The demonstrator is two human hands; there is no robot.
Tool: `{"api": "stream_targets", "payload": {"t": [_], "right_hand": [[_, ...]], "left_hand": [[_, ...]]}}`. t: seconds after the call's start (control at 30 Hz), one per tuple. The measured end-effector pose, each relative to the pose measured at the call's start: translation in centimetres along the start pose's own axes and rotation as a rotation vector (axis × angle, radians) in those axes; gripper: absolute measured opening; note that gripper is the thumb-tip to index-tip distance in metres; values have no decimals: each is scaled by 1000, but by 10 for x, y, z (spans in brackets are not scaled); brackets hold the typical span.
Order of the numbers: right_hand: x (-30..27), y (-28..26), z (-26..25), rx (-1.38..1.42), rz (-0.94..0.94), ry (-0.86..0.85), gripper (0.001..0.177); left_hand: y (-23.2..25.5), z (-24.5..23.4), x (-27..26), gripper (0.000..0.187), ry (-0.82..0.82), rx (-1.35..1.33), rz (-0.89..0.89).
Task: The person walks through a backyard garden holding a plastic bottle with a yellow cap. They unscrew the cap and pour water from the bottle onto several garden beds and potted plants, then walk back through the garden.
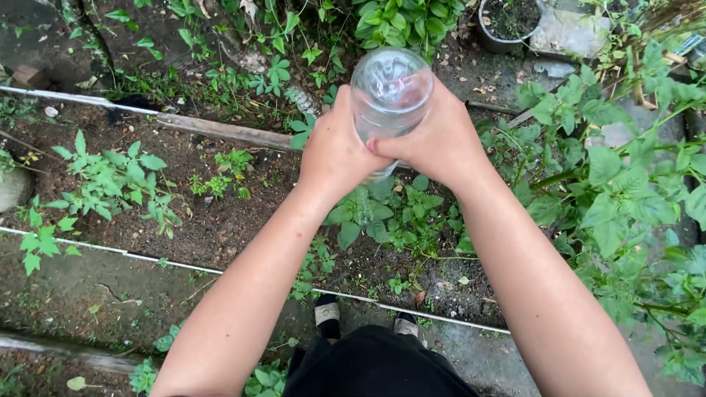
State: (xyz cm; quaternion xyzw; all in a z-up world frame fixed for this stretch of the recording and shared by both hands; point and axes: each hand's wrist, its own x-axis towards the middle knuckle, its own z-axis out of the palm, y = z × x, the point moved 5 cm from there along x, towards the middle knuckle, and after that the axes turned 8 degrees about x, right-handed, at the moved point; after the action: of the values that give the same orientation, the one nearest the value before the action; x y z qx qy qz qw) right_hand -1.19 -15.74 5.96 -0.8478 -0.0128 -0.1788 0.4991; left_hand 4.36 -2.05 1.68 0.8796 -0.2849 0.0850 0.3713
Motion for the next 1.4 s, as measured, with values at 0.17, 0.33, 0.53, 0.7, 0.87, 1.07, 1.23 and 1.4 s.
{"api": "stream_targets", "payload": {"t": [0.17,0.33,0.53,0.7,0.87,1.07,1.23,1.4], "right_hand": [[2,-10,4,-15,-50,13,73],[-3,-14,7,-67,-21,-31,76],[-4,-15,14,-52,52,-32,73],[11,-24,21,-81,15,-32,80],[25,-28,23,-62,-112,-18,73],[39,-31,21,-115,-146,-4,75],[45,-23,19,-118,-222,1,76],[44,-27,18,-106,-231,10,75]], "left_hand": [[5,-14,-1,72,40,-20,26],[2,-17,-11,74,-9,-37,-1],[-4,-20,-17,77,-17,-43,-46],[-5,-31,-1,75,-40,17,-55],[-2,-48,5,69,72,-25,16],[-6,-47,17,77,104,-63,34],[-8,-41,27,67,113,-103,10],[-6,-41,28,63,158,-133,49]]}}
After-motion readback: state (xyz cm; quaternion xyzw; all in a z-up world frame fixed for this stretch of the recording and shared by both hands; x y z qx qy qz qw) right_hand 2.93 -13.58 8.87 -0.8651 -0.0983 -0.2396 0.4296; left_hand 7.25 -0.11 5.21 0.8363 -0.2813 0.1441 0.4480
